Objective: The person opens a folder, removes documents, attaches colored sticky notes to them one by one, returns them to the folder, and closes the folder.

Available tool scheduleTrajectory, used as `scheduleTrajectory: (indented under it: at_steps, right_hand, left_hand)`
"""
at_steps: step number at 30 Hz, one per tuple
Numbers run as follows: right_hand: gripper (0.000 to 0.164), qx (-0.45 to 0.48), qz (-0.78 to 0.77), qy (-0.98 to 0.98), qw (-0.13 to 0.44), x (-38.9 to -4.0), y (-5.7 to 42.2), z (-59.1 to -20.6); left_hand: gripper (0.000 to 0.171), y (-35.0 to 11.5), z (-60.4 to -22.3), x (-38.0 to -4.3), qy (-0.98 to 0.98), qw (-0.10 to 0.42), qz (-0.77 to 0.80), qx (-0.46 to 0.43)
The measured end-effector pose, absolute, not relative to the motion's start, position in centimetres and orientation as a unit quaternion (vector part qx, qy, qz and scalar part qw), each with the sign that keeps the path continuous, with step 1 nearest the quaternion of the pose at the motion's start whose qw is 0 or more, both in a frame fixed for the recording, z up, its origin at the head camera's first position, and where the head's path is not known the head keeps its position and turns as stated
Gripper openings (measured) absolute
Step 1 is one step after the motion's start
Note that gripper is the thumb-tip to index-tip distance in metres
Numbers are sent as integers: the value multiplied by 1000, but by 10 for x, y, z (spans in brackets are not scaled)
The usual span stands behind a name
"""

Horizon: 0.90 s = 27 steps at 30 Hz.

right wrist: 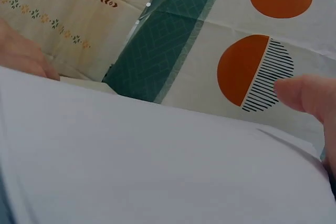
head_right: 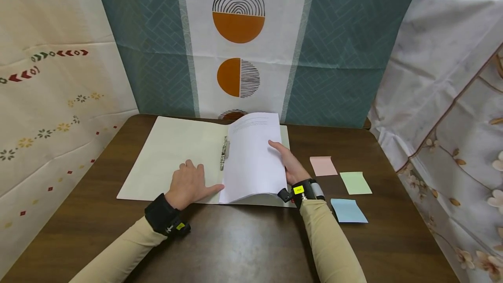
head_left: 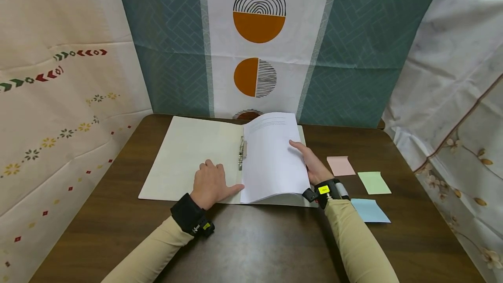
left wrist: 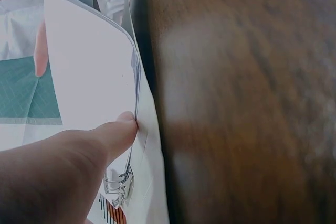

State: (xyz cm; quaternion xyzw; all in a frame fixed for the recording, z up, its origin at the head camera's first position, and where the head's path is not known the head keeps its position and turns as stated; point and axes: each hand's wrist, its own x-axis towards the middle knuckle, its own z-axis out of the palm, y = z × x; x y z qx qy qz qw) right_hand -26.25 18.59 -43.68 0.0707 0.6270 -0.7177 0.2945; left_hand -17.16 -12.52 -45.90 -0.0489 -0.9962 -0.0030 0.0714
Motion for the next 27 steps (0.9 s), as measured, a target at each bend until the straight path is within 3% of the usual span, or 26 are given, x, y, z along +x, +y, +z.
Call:
scheduleTrajectory:
  at_steps: [3, 11, 22, 27]
  right_hand:
    - [78, 72, -696, 648, 302, -261, 188, -436]
    - [53, 74, -668, 689, 273, -261, 190, -436]
    - [76, 106, -615, 747, 227, -261, 198, -438]
    - [79, 102, -609, 760, 204, -261, 198, -441]
  left_hand:
    - [88, -125, -459, -171, -996, 72, -3, -48]
    - [90, -125, -460, -172, -997, 70, -5, -42]
    - [90, -125, -458, -172, -998, 56, 0, -42]
    - [89, -125, -459, -171, -996, 71, 3, -48]
